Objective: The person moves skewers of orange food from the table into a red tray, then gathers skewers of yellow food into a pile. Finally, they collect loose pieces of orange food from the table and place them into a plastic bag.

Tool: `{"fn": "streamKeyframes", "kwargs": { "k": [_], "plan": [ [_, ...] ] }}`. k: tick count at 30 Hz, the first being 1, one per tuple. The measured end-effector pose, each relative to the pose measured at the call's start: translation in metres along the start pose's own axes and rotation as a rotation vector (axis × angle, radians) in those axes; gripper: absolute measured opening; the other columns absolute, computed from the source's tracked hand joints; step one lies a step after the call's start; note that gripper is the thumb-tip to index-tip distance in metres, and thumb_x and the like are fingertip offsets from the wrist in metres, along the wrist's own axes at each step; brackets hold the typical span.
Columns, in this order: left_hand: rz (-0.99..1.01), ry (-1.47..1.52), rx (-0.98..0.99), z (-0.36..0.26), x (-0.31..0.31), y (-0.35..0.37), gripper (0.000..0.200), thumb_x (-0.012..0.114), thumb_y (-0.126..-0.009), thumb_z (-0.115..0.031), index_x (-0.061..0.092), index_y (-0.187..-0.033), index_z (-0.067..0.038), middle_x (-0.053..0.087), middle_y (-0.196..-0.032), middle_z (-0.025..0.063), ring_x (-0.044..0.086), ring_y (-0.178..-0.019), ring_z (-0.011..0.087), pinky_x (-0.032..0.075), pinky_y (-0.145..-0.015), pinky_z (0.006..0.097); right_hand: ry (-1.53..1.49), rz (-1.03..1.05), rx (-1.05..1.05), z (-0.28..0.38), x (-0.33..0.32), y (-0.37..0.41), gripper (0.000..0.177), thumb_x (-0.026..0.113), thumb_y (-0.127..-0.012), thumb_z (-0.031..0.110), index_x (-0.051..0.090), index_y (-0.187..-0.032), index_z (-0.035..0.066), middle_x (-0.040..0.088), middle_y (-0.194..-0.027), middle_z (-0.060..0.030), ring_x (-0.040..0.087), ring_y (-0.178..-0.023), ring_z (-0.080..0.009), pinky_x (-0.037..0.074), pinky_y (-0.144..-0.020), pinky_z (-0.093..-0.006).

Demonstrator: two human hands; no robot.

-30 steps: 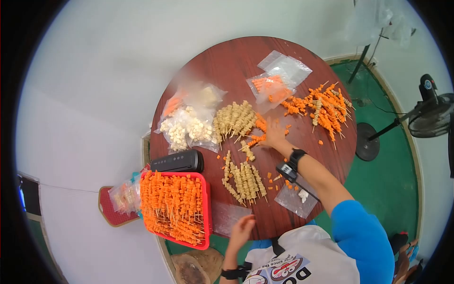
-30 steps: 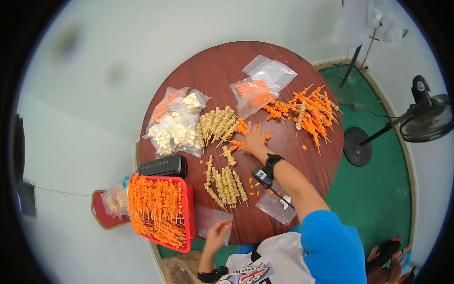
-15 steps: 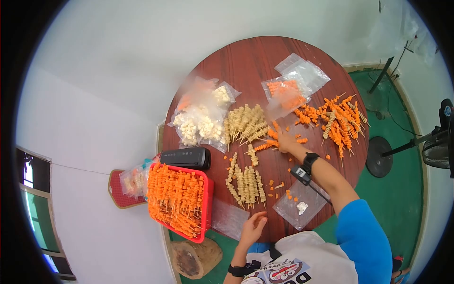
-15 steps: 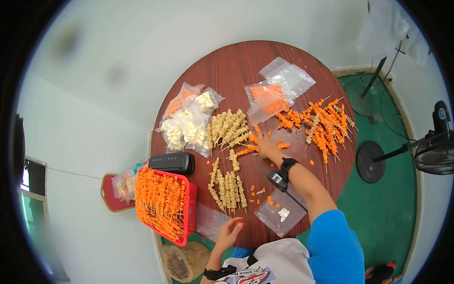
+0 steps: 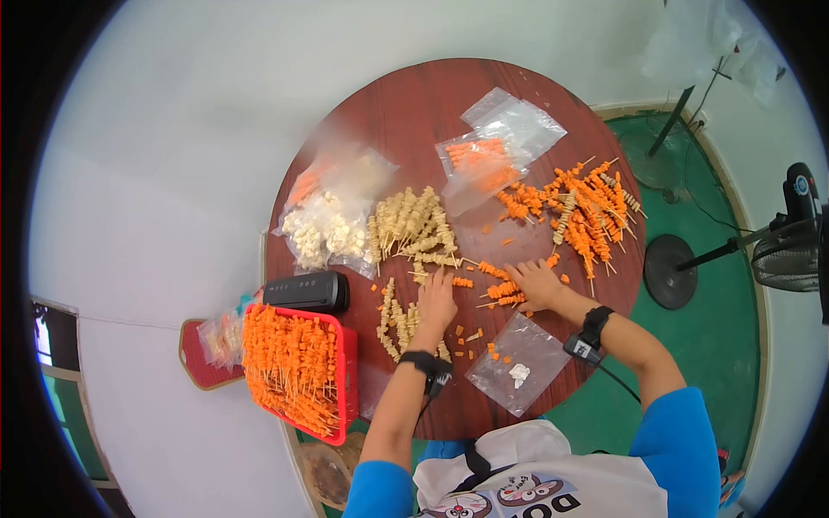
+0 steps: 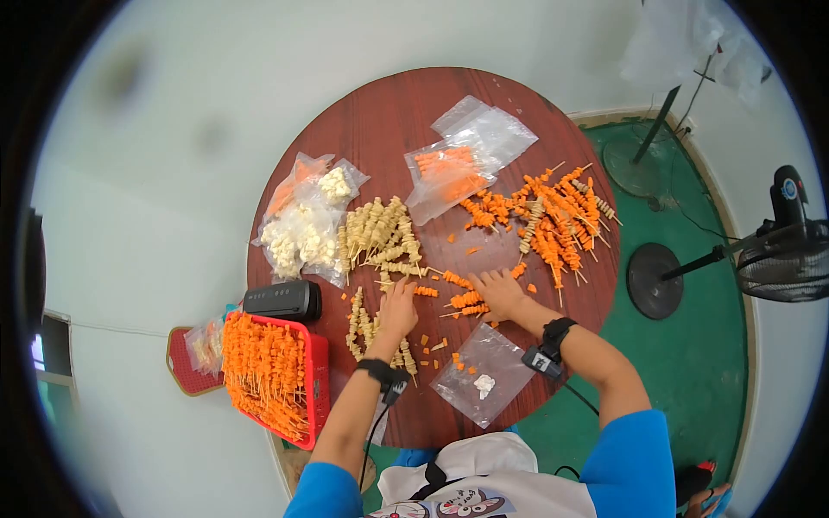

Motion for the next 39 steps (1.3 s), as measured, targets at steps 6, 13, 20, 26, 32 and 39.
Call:
{"fn": "streamKeyframes", "kwargs": {
  "k": [6,13,20,26,32,39],
  "plan": [
    [0.123,-0.265,0.147,0.008,0.034,-0.023,0.026,0.06,-0.063,-0.005,0.053,-0.088,-0.009,0.05,-0.088,0.0061,0.045,-0.091,0.0237,0.035,-0.079,0.0359,0.018,-0.006,0.121,0.022,0.013,-0.001,0.067,0.061,-0.066,0.028,0.034,-0.121,0.002,0.045,-0.101,-0.0085,0.045,-0.094,-0.0224,0.032,-0.082,-0.0382],
    [0.097,0.049,0.254,-0.009,0.004,-0.035,0.02,0.052,-0.071,-0.008,0.053,-0.091,-0.006,0.047,-0.092,0.0085,0.049,-0.082,0.0245,0.043,-0.068,0.0351,0.121,-0.372,-0.021,0.032,0.024,0.03,0.04,0.05,-0.071,0.013,0.044,-0.109,0.003,0.046,-0.096,-0.0078,0.045,-0.09,-0.0209,0.033,-0.077,-0.0365],
    [0.202,-0.021,0.371,-0.039,0.034,-0.057,0.028,0.053,-0.068,-0.005,0.054,-0.097,-0.008,0.051,-0.091,0.0069,0.049,-0.088,0.0237,0.044,-0.072,0.0349,0.173,-0.448,0.309,-0.024,0.008,0.035,0.024,0.05,-0.07,0.013,0.052,-0.094,0.007,0.048,-0.091,-0.0058,0.045,-0.089,-0.0217,0.032,-0.079,-0.0394],
    [0.216,0.019,0.285,-0.038,0.033,-0.059,0.019,0.057,-0.064,-0.013,0.055,-0.082,-0.005,0.054,-0.082,0.0075,0.048,-0.085,0.0249,0.044,-0.069,0.0375,0.059,-0.075,0.105,-0.049,0.021,0.04,0.018,0.055,-0.068,0.012,0.054,-0.086,0.01,0.049,-0.086,-0.0049,0.046,-0.087,-0.0209,0.033,-0.075,-0.0357],
    [0.21,0.204,0.43,-0.072,0.031,-0.039,0.03,0.06,-0.061,-0.02,0.056,-0.084,-0.002,0.055,-0.088,0.0096,0.045,-0.091,0.0278,0.038,-0.076,0.0383,-0.047,-0.173,0.111,-0.045,0.006,0.055,0.016,0.053,-0.07,0.011,0.051,-0.085,0.009,0.049,-0.082,-0.0055,0.047,-0.084,-0.0225,0.034,-0.072,-0.0348],
    [0.212,0.221,0.387,-0.09,0.04,-0.01,0.062,0.071,-0.058,-0.028,0.045,-0.109,-0.005,0.05,-0.099,0.0091,0.046,-0.092,0.0283,0.039,-0.076,0.0375,-0.201,-0.058,0.205,-0.043,0.013,0.064,0.013,0.051,-0.073,0.011,0.047,-0.085,0.007,0.054,-0.078,-0.0075,0.053,-0.076,-0.0253,0.035,-0.068,-0.038]
  ]
}}
Point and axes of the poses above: each hand's wrist, its own y-axis away from the middle knuckle, its own x-axis out of the palm, z = x × y, the point moved 3 cm from there along -y, towards the middle knuckle
